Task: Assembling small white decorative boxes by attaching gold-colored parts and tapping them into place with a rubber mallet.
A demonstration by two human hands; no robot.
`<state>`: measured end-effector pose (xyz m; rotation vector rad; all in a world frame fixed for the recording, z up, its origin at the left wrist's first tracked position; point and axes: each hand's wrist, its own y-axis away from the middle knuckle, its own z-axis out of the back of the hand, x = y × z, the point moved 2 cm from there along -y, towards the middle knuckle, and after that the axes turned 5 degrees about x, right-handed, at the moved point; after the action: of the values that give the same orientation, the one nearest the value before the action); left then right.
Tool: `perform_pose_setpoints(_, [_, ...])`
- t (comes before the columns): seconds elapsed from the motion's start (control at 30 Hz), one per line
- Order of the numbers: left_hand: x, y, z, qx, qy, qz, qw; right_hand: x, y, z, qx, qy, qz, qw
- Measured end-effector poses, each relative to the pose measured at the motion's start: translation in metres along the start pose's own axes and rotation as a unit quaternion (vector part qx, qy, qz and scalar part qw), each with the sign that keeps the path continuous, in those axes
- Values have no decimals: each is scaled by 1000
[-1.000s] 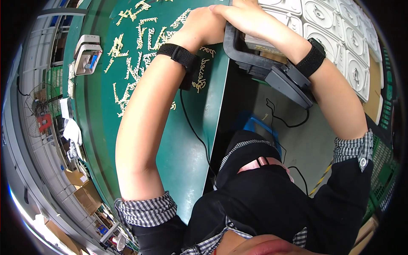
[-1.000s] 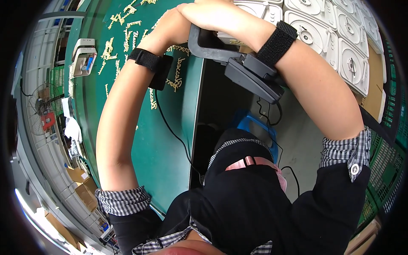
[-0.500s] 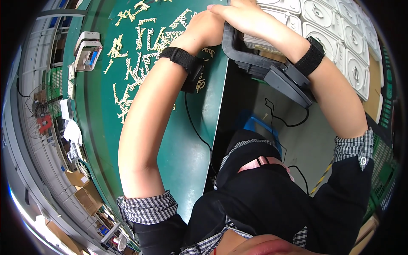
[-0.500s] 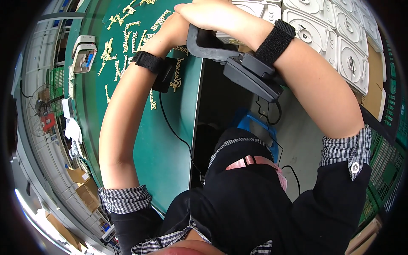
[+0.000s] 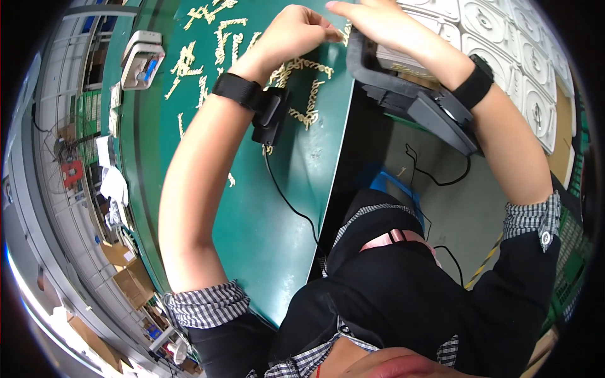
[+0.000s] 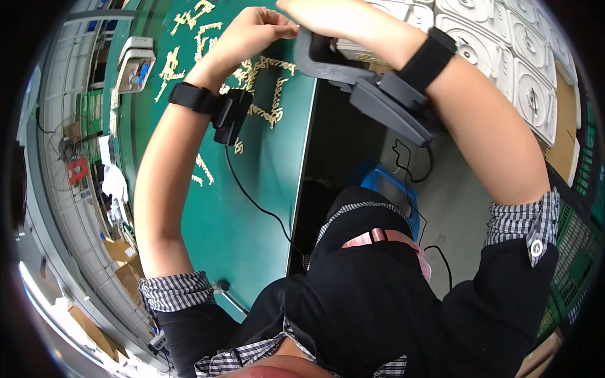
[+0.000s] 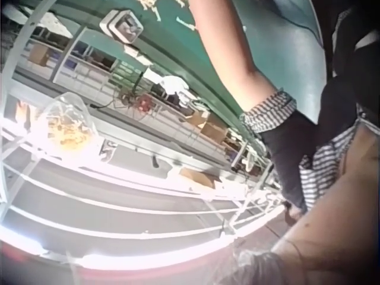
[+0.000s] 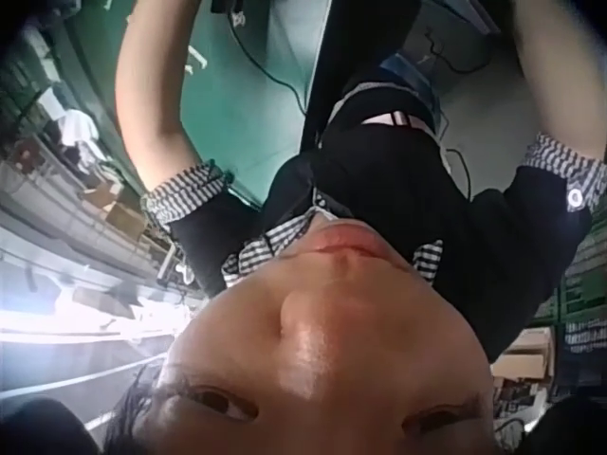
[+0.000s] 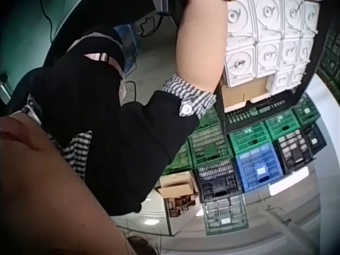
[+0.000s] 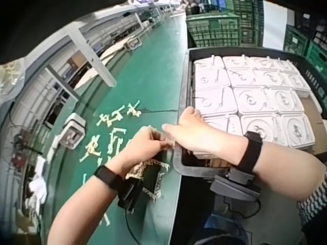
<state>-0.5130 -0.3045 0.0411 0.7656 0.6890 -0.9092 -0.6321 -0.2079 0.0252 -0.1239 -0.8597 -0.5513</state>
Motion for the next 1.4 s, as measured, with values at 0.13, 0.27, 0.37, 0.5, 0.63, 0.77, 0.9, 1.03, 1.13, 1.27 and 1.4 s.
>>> perform_pose_setpoints(0.13, [16,37,40,-2,-64,72,995,-1,-5,5,28,17,22,999])
perform_pose_setpoints(0.27, [40,101,80,-86,-146,99,981,1,0,8,-14,-24,45,999])
perform_pose_setpoints(0.37, [49,159,94,-179,-162,111,964,-39,-31,10,54,7,113,992])
perform_pose_setpoints(0.5, [42,269,71,-229,-175,139,947,-9,-9,6,90,4,104,991])
perform_pose_setpoints(0.63, [42,367,15,-245,-208,176,931,-35,-39,-8,135,-50,92,985])
perform_pose_setpoints(0.77, [25,429,-51,-251,41,181,950,-31,-38,16,7,35,111,993])
perform_pose_setpoints(0.9, [48,446,-106,-246,180,117,945,12,-39,34,-368,183,179,894])
perform_pose_setpoints(1.03, [92,462,-134,-292,292,105,905,179,36,31,-283,154,462,826])
perform_pose_setpoints(1.13, [112,462,-137,-294,432,29,852,316,43,31,-188,78,637,744])
perform_pose_setpoints(1.27, [128,470,-136,-328,589,-59,736,454,-15,41,-173,110,690,694])
perform_pose_setpoints(1.4, [136,477,-133,-328,598,-50,729,544,-76,15,-245,170,600,742])
